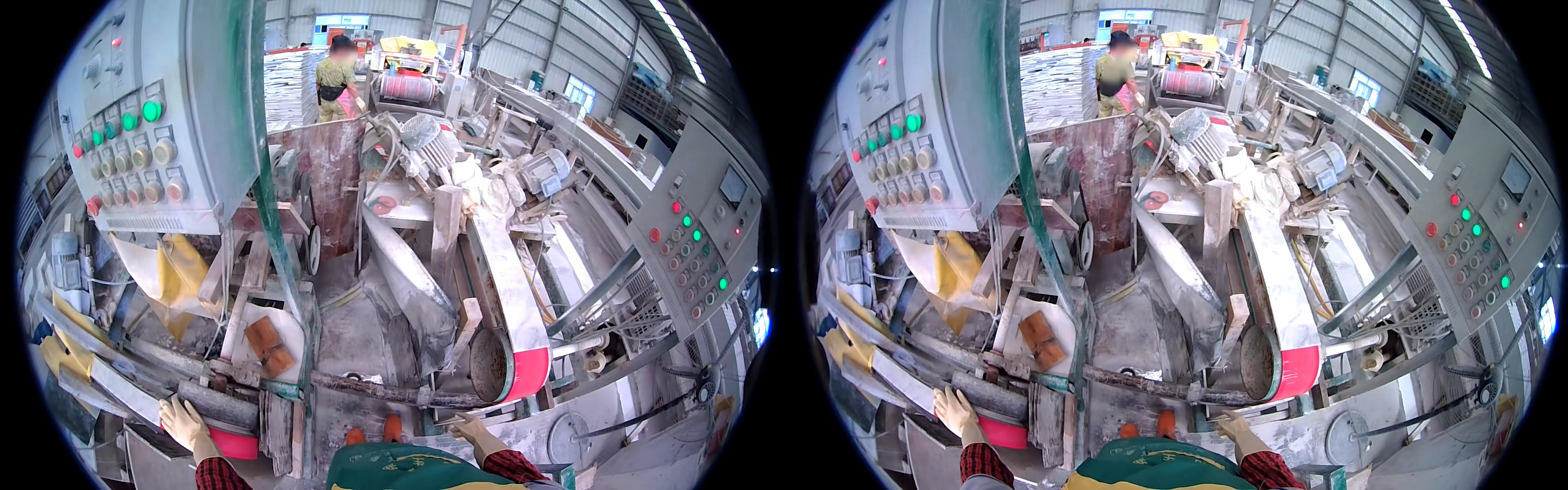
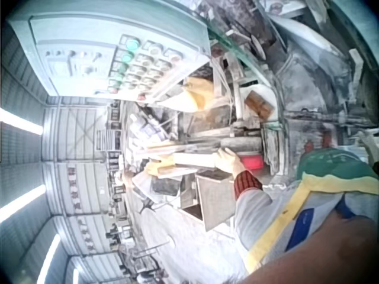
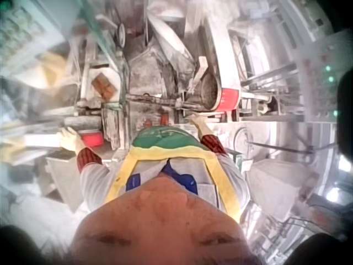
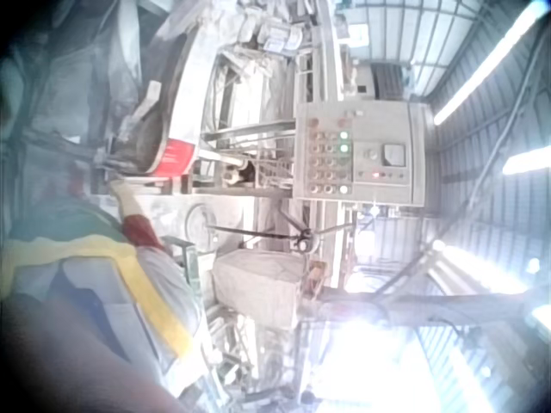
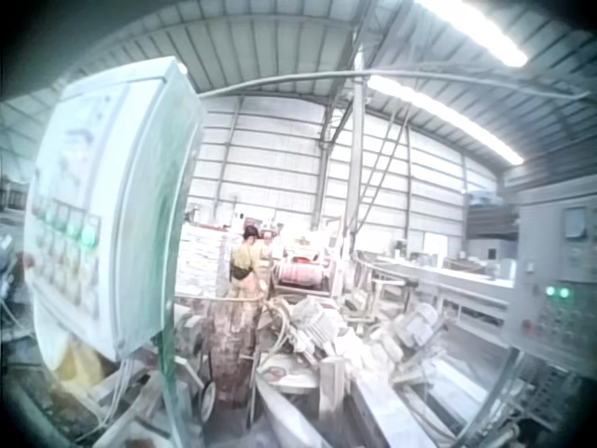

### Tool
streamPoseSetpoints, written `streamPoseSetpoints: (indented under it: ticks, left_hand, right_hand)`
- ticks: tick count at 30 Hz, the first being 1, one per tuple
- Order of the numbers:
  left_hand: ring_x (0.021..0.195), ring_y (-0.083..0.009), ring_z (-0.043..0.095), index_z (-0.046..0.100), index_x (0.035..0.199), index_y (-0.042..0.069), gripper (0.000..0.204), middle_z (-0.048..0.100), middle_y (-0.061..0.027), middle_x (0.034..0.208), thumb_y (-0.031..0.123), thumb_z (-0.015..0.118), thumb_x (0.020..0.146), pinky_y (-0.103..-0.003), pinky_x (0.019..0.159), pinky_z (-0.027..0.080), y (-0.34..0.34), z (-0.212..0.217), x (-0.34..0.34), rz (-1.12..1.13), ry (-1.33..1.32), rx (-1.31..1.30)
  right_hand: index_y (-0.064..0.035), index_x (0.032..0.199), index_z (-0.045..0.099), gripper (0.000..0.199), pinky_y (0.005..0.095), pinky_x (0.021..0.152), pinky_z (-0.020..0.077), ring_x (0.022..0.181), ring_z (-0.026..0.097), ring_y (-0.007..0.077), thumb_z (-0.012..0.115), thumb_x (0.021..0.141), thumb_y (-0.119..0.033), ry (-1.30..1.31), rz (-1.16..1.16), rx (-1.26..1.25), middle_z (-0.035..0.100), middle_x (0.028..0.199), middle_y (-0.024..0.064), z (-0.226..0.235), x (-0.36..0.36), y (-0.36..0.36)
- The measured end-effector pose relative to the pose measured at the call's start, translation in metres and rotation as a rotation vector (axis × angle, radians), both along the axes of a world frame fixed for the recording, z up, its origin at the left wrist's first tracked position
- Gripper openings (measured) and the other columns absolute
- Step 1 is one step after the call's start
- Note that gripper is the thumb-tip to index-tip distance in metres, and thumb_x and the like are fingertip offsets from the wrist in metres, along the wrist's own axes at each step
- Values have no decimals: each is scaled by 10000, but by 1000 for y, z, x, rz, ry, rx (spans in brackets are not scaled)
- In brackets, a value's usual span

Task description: The person stands at a machine and repeatedly places small rectangular white blocks onto a conveyor belt. The blocks move through the machinery and are collected in a yellow bag. The person continues this repetitive action throughout the clip.

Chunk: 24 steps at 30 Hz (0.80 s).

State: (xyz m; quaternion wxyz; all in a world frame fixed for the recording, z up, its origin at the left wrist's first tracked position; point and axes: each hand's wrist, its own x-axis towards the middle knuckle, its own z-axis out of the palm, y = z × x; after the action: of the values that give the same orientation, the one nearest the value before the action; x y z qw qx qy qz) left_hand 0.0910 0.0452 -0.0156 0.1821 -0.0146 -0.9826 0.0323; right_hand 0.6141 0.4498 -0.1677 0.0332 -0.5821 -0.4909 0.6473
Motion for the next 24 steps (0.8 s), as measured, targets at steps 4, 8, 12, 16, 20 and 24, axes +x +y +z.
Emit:
streamPoseSetpoints:
  ticks: [4, 8, 12, 16, 20, 24]
  left_hand:
    - [1267, -328, 356, 486, 1264, 102, 419, 394, -156, 1387, 333, 436, 918, -415, 1047, 285, 11, 9, 9, 6, -20, 2]
    - [1265, -326, 359, 498, 1252, 93, 415, 406, -154, 1380, 332, 435, 919, -413, 1053, 277, 9, 7, 12, 13, 1, 15]
    - [1256, -324, 365, 513, 1237, 83, 410, 422, -147, 1366, 331, 437, 918, -412, 1055, 273, 15, 10, 15, 9, 7, 17]
    - [1254, -315, 365, 536, 1212, 75, 404, 406, -129, 1377, 337, 424, 926, -415, 1041, 290, 16, 5, 16, -9, 48, 23]
    - [1256, -311, 362, 530, 1216, 80, 404, 416, -123, 1370, 339, 418, 927, -414, 1046, 282, 15, 4, 18, 2, 38, 21]
    - [1247, -320, 374, 540, 1200, 78, 393, 450, -130, 1342, 331, 440, 917, -415, 1047, 281, 18, 0, 19, -10, 71, 43]
  right_hand:
    - [-55, 1357, 407, 548, 328, 650, 554, 744, 661, 236, 543, 829, -111, -73, 2, 21, 660, 917, 206, -4, 20, -5]
    - [-59, 1366, 397, 555, 329, 656, 556, 751, 665, 238, 538, 831, -99, -47, -27, -3, 662, 916, 201, -6, 21, -8]
    - [-57, 1367, 393, 561, 320, 666, 553, 761, 665, 241, 538, 828, -107, -33, -5, 4, 661, 920, 204, -10, 21, -7]
    - [-54, 1376, 370, 595, 310, 674, 547, 766, 664, 246, 546, 814, -136, -14, 42, 13, 661, 920, 204, -19, 19, -2]
    - [-49, 1373, 368, 610, 308, 660, 540, 742, 660, 241, 552, 802, -157, -38, 76, -12, 665, 916, 199, -9, 9, -1]
    - [-49, 1366, 381, 597, 307, 643, 537, 720, 657, 239, 561, 806, -148, -32, 54, -29, 664, 913, 202, -23, 13, -1]
